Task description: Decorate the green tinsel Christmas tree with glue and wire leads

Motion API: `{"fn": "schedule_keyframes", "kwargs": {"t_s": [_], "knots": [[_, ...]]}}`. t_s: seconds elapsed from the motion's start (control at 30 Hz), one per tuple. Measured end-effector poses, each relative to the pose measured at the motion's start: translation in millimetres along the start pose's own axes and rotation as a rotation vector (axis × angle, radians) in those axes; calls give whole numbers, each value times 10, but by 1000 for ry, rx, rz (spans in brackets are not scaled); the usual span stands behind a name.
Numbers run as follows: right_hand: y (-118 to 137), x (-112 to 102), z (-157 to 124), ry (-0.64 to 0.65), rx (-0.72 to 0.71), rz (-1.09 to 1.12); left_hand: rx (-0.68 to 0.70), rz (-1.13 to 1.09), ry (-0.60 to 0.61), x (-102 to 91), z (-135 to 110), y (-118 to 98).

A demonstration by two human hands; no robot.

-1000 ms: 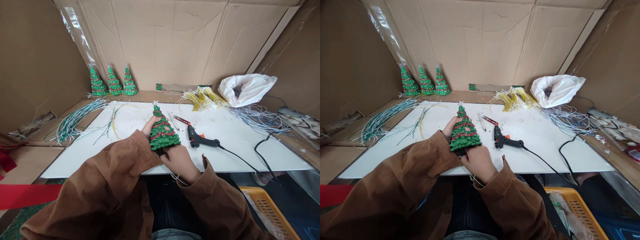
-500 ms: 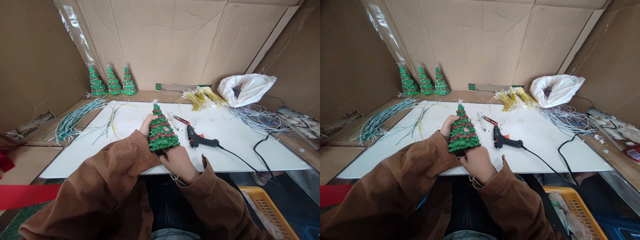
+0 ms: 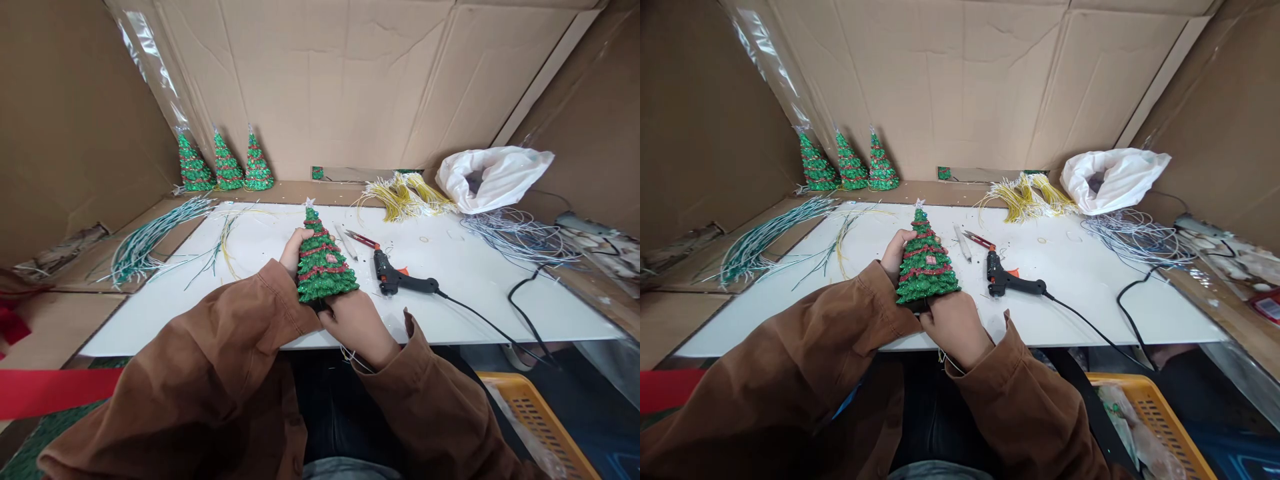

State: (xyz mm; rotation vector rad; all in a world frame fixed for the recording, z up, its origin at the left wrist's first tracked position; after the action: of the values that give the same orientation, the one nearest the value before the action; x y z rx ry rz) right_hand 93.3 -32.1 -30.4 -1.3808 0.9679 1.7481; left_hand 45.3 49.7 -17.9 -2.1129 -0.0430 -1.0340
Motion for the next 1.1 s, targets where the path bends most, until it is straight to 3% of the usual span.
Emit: {"fn": "schedule_keyframes", "kwargs": {"t_s": [1.1], "knots": [[31, 18, 26, 76, -130, 15, 33, 3, 56, 26, -3, 0]]}}
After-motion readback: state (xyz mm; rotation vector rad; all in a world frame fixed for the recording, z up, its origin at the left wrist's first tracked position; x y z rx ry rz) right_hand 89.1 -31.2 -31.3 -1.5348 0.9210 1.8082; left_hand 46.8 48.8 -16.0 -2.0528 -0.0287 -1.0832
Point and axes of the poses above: each hand's wrist, its own z-axis towards the middle knuckle, its own x-axis out of the palm, y = z × x, the point moved 7 cm from there along z, towards the middle knuckle, and after that the axes turned 15 degrees about -x, right-handed, at the moved point
